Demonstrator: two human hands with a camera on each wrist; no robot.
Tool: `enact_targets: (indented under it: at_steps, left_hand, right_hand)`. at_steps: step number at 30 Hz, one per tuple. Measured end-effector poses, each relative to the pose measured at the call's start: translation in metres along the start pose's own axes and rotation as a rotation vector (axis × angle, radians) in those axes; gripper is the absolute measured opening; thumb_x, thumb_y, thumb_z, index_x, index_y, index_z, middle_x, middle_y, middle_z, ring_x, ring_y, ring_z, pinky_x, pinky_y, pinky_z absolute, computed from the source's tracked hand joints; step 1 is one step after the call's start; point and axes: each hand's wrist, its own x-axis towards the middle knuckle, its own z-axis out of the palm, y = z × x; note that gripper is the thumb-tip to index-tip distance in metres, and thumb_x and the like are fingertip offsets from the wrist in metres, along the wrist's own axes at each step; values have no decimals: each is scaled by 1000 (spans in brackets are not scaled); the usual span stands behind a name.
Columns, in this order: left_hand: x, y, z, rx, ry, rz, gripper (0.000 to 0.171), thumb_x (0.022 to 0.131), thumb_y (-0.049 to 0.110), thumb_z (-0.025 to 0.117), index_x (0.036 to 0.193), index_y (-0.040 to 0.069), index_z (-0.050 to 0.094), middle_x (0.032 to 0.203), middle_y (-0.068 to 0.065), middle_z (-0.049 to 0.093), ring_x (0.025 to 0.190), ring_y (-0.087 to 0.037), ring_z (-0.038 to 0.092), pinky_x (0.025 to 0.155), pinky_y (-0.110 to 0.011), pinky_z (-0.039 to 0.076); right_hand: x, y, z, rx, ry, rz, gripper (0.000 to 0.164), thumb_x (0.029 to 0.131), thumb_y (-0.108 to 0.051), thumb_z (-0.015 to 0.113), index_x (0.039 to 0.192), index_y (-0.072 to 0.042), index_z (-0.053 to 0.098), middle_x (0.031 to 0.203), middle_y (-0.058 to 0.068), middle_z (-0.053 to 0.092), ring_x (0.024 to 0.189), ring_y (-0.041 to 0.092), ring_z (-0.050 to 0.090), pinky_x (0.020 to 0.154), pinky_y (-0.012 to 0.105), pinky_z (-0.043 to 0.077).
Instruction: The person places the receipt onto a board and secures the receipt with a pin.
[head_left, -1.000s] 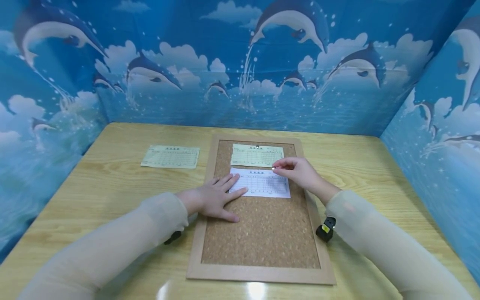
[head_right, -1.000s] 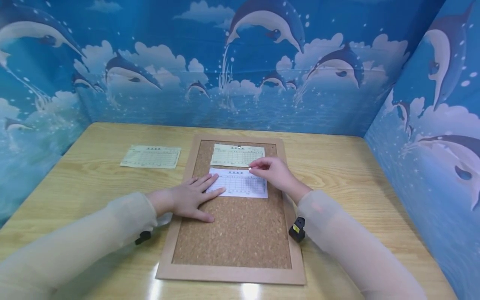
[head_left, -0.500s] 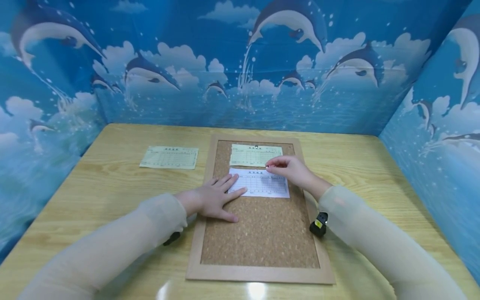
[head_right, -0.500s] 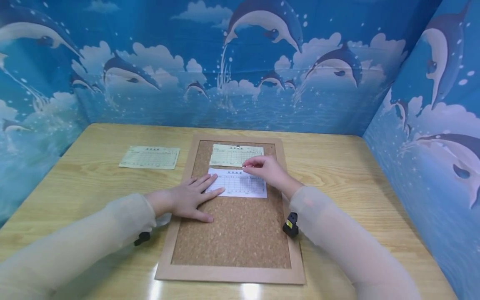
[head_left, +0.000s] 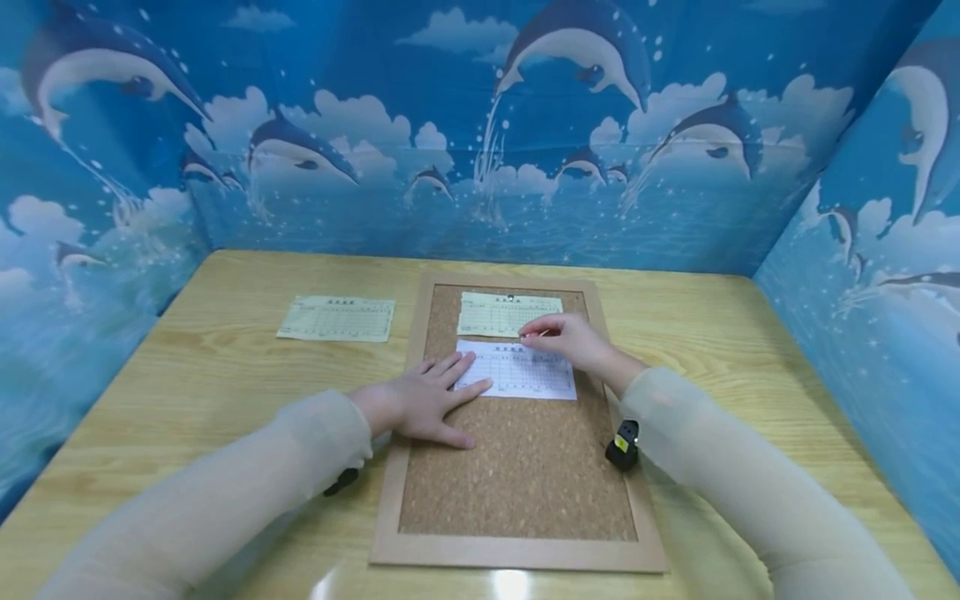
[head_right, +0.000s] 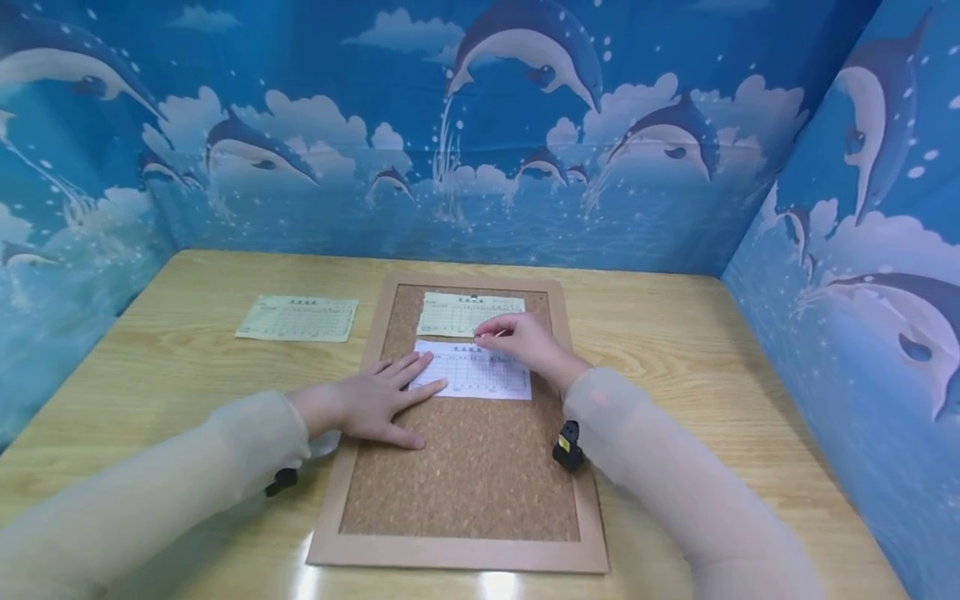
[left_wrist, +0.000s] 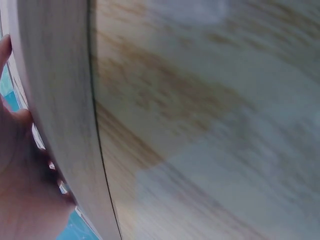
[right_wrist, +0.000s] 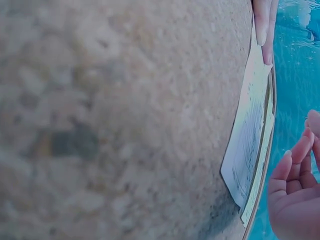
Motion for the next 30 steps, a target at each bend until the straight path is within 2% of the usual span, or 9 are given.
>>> enact_targets:
  at_steps: [6, 14, 24, 30]
  left_hand:
    - [-1, 2, 2, -12, 0, 7, 88, 79, 78, 35, 150, 36, 2, 154, -7, -18, 140, -25, -14, 110, -49, 1]
    - [0, 2, 2, -1, 5, 7, 88, 79, 79, 34, 149, 36, 1, 153, -6, -19, 139, -26, -15, 110, -48, 1]
    - [3, -2, 1, -7, 0, -4, 89, 78, 80, 34, 149, 37, 1, 153, -5, -20, 139, -23, -16, 110, -49, 0]
    - [3, -2, 2, -9, -7, -10, 89, 78, 80, 34, 149, 38, 0, 153, -4, -21, 139, -22, -17, 110, -49, -1]
  right_hand:
    - [2, 1, 4, -5, -25, 19, 24, 89, -21, 65, 108, -7, 70, 97, 4, 66, 84, 16, 58, 75, 33, 47]
    - [5, -1, 3, 17, -49, 68, 26, 91, -25, 63, 111, -10, 69, 104, 4, 66, 87, 19, 59, 74, 34, 48]
    - [11, -1, 2, 82, -76, 177, 30, 90, -29, 63, 116, -13, 67, 115, 3, 63, 91, 17, 55, 76, 31, 46]
    - [15, -3, 3, 84, -75, 203, 29, 90, -28, 63, 116, -14, 67, 114, 2, 62, 84, 18, 52, 71, 30, 44]
